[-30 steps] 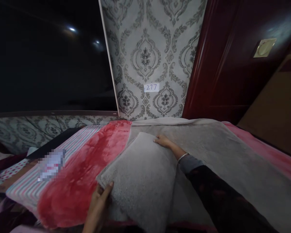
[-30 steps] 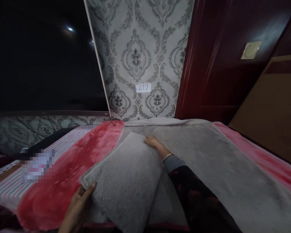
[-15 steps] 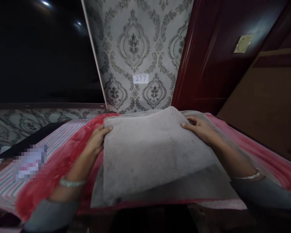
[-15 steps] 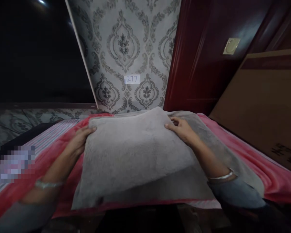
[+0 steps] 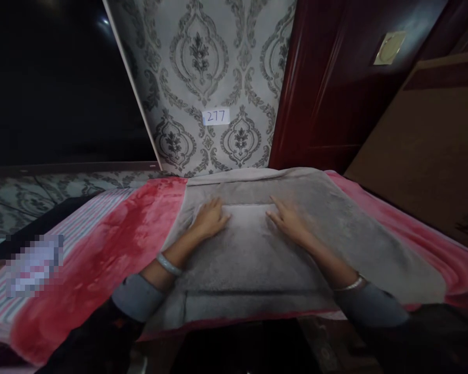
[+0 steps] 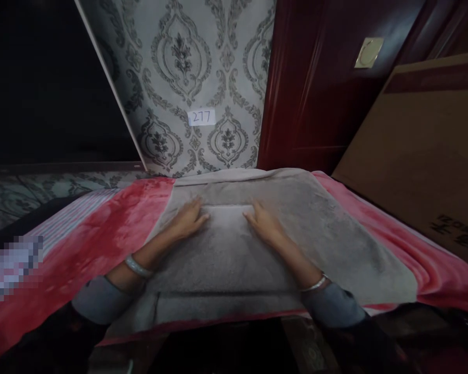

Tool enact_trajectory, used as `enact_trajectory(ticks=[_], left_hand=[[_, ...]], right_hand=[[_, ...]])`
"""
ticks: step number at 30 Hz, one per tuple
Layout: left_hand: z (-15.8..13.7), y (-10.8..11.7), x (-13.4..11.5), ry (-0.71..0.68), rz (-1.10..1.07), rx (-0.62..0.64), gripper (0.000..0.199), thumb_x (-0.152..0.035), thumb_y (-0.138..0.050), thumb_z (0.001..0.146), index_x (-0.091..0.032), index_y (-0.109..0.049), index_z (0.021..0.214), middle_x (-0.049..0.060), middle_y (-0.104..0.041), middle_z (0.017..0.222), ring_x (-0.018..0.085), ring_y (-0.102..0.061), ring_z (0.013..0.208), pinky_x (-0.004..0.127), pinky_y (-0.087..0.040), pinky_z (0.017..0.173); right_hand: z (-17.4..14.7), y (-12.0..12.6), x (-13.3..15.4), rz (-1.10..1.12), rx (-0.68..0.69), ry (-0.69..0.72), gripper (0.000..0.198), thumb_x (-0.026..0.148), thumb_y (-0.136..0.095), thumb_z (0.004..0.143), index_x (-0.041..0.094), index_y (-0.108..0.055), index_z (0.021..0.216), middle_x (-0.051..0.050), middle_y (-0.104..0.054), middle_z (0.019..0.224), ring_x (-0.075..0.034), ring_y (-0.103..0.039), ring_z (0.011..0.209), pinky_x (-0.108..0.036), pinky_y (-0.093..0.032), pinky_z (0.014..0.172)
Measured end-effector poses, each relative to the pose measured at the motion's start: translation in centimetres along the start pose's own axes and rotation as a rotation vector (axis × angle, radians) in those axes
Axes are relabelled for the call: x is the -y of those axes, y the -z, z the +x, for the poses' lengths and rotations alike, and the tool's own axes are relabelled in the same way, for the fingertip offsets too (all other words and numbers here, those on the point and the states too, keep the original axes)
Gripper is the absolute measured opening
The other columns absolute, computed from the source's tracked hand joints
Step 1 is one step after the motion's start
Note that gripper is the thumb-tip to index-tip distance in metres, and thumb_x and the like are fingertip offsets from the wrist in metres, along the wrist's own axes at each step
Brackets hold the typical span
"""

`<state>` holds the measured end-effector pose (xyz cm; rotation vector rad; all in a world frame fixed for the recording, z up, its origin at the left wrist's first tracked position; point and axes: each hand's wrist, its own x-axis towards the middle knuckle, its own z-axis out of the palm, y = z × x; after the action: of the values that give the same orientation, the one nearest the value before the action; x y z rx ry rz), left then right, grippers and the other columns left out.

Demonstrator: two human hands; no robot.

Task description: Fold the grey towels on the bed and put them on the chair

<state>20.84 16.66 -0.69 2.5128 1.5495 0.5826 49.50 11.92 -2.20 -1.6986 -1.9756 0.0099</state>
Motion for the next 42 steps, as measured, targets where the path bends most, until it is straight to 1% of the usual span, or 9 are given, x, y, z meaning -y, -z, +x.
enact_trajectory(ticks=[4, 8, 12, 15, 20, 24, 29, 36, 42], left_hand=[[-1.3, -2.8, -1.4, -0.035, 0.225, 0.142, 0.067, -0.047, -0.041, 0.099, -0.011, -0.034, 0.154, 0.020, -0.027, 0.163, 0.033, -0.019, 0.154, 0.058, -0.012, 0.123], [-2.2, -3.9, -1.0, -0.045, 0.245, 0.161, 0.070, -0.053, -0.036, 0.100, -0.011, -0.031, 0.156, 0.020, -0.023, 0.165, 0.032, -0.016, 0.154, 0.057, -0.012, 0.124], [-2.1, -3.8, -0.2, -0.036, 0.210, 0.135, 0.068, -0.054, -0.037, 0.099, -0.015, -0.033, 0.155, 0.017, -0.028, 0.164, 0.031, -0.020, 0.153, 0.058, -0.013, 0.123], [-1.3, -3.1, 1.1, 0.003, 0.202, 0.069, 0.056, -0.045, -0.039, 0.101, -0.016, -0.043, 0.149, 0.016, -0.042, 0.157, 0.031, -0.032, 0.148, 0.060, -0.016, 0.122], [0.7, -0.7, 5.1, 0.059, 0.160, -0.016, 0.027, -0.024, -0.054, 0.092, -0.020, -0.069, 0.115, 0.012, -0.067, 0.122, 0.027, -0.059, 0.119, 0.045, -0.044, 0.105], [1.0, -0.4, 7.7, 0.113, 0.151, -0.121, 0.021, -0.022, -0.054, 0.091, -0.016, -0.068, 0.106, 0.014, -0.065, 0.109, 0.027, -0.060, 0.108, 0.040, -0.048, 0.095], [0.7, -1.9, 9.9, 0.148, -0.088, -0.273, 0.013, -0.022, -0.062, 0.084, -0.018, -0.063, 0.096, 0.007, -0.063, 0.099, 0.021, -0.061, 0.095, 0.034, -0.050, 0.087], [1.2, -2.8, 11.0, 0.188, -0.164, -0.248, 0.004, -0.022, -0.058, 0.084, -0.020, -0.061, 0.085, 0.005, -0.064, 0.090, 0.020, -0.060, 0.091, 0.033, -0.049, 0.086], [0.8, -2.4, 10.9, 0.227, -0.164, -0.221, 0.022, -0.015, -0.043, 0.089, -0.020, -0.065, 0.093, 0.006, -0.070, 0.100, 0.019, -0.063, 0.100, 0.034, -0.050, 0.094]], right_hand=[[-0.8, -3.9, 1.5, -0.243, 0.152, 0.008, 0.066, 0.052, -0.033, 0.100, 0.015, -0.039, 0.154, -0.015, -0.033, 0.162, -0.034, -0.026, 0.150, -0.056, -0.025, 0.119], [-1.8, -5.6, 0.6, -0.294, 0.186, -0.007, 0.067, 0.054, -0.027, 0.101, 0.018, -0.035, 0.157, -0.013, -0.028, 0.164, -0.032, -0.022, 0.152, -0.055, -0.021, 0.120], [-1.7, -5.8, 0.1, -0.302, 0.187, -0.008, 0.067, 0.055, -0.027, 0.101, 0.019, -0.037, 0.156, -0.012, -0.030, 0.164, -0.032, -0.024, 0.151, -0.055, -0.021, 0.120], [-1.5, -5.9, 0.2, -0.325, 0.204, 0.004, 0.068, 0.056, -0.026, 0.101, 0.018, -0.037, 0.157, -0.013, -0.029, 0.163, -0.032, -0.024, 0.151, -0.055, -0.022, 0.120], [-1.5, -6.1, 0.1, -0.324, 0.200, -0.011, 0.068, 0.056, -0.025, 0.101, 0.019, -0.037, 0.157, -0.012, -0.029, 0.164, -0.031, -0.024, 0.151, -0.054, -0.023, 0.120], [-1.5, -6.1, 0.1, -0.307, 0.194, -0.013, 0.069, 0.058, -0.023, 0.101, 0.019, -0.036, 0.157, -0.011, -0.028, 0.164, -0.031, -0.022, 0.152, -0.054, -0.021, 0.121], [-1.5, -5.8, 0.2, -0.289, 0.200, -0.019, 0.070, 0.059, -0.023, 0.100, 0.020, -0.036, 0.157, -0.011, -0.027, 0.165, -0.031, -0.022, 0.152, -0.056, -0.020, 0.121], [-1.7, -6.2, -0.3, -0.281, 0.161, -0.007, 0.070, 0.060, -0.022, 0.100, 0.022, -0.037, 0.156, -0.010, -0.028, 0.165, -0.031, -0.022, 0.152, -0.055, -0.019, 0.121], [-1.7, -6.4, -0.6, -0.262, 0.172, -0.007, 0.069, 0.059, -0.022, 0.100, 0.022, -0.036, 0.157, -0.010, -0.028, 0.164, -0.032, -0.022, 0.152, -0.057, -0.020, 0.121]])
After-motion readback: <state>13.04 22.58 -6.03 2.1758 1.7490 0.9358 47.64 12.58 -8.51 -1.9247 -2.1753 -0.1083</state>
